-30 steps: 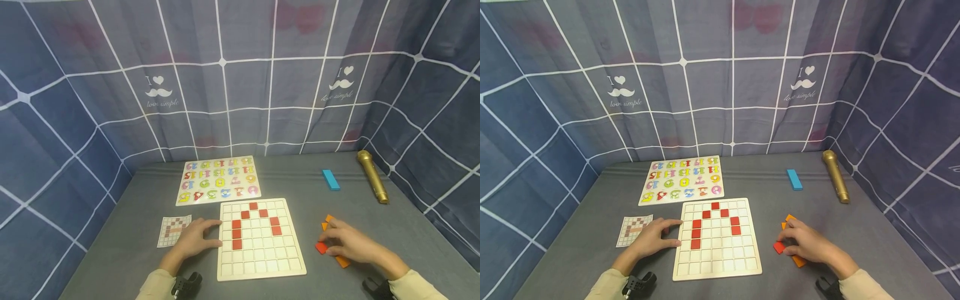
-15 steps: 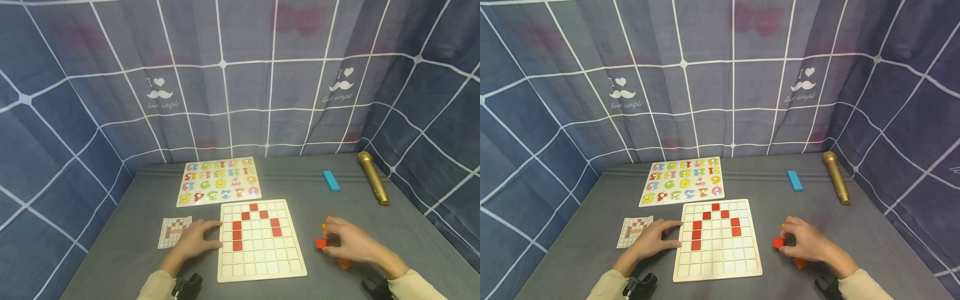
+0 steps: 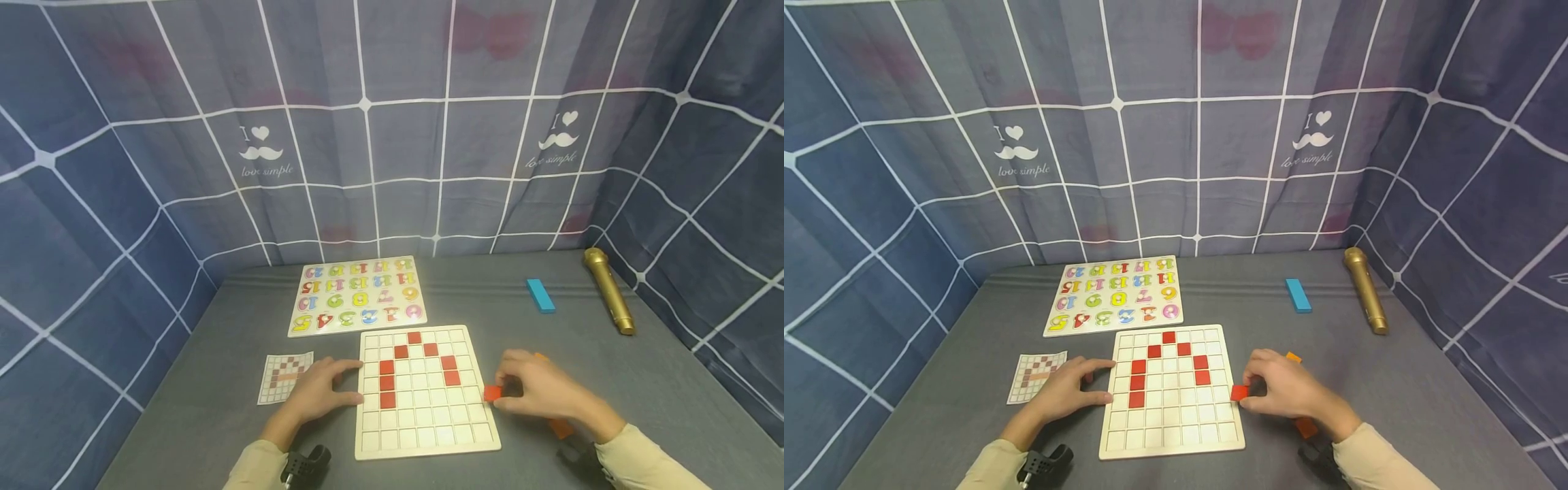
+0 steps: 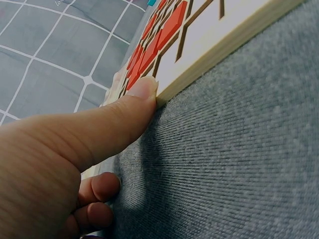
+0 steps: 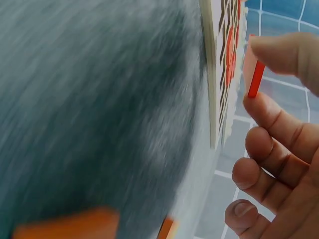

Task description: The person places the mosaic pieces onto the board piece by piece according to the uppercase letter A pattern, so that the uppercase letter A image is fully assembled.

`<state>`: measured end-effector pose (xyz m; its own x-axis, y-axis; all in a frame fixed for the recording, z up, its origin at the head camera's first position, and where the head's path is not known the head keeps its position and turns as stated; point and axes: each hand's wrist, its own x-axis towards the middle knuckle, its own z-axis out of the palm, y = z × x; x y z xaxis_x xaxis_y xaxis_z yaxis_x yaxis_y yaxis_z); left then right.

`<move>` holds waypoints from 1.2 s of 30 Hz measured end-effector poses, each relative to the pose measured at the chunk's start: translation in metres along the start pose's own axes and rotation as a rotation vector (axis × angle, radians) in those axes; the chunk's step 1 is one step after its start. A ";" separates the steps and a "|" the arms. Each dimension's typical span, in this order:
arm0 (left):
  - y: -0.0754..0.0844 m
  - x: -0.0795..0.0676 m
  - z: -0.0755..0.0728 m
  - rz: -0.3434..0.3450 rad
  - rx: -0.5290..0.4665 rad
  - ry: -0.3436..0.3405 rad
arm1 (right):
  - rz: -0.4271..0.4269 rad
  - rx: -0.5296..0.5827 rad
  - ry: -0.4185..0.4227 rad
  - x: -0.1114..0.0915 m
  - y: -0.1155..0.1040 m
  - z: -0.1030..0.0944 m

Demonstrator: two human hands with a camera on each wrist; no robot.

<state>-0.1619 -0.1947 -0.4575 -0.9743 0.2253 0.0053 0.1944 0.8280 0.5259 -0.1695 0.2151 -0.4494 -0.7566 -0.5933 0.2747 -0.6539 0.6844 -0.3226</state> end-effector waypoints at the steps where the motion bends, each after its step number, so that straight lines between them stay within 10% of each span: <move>1: 0.000 0.000 0.000 0.000 -0.002 -0.002 | 0.004 0.008 -0.008 0.003 -0.002 0.002; 36: -0.001 0.001 0.001 0.003 0.011 0.010 | -0.012 0.003 -0.081 0.034 -0.028 0.026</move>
<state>-0.1626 -0.1955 -0.4587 -0.9748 0.2224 0.0157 0.1983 0.8329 0.5167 -0.1769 0.1646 -0.4549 -0.7458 -0.6341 0.2040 -0.6628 0.6759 -0.3223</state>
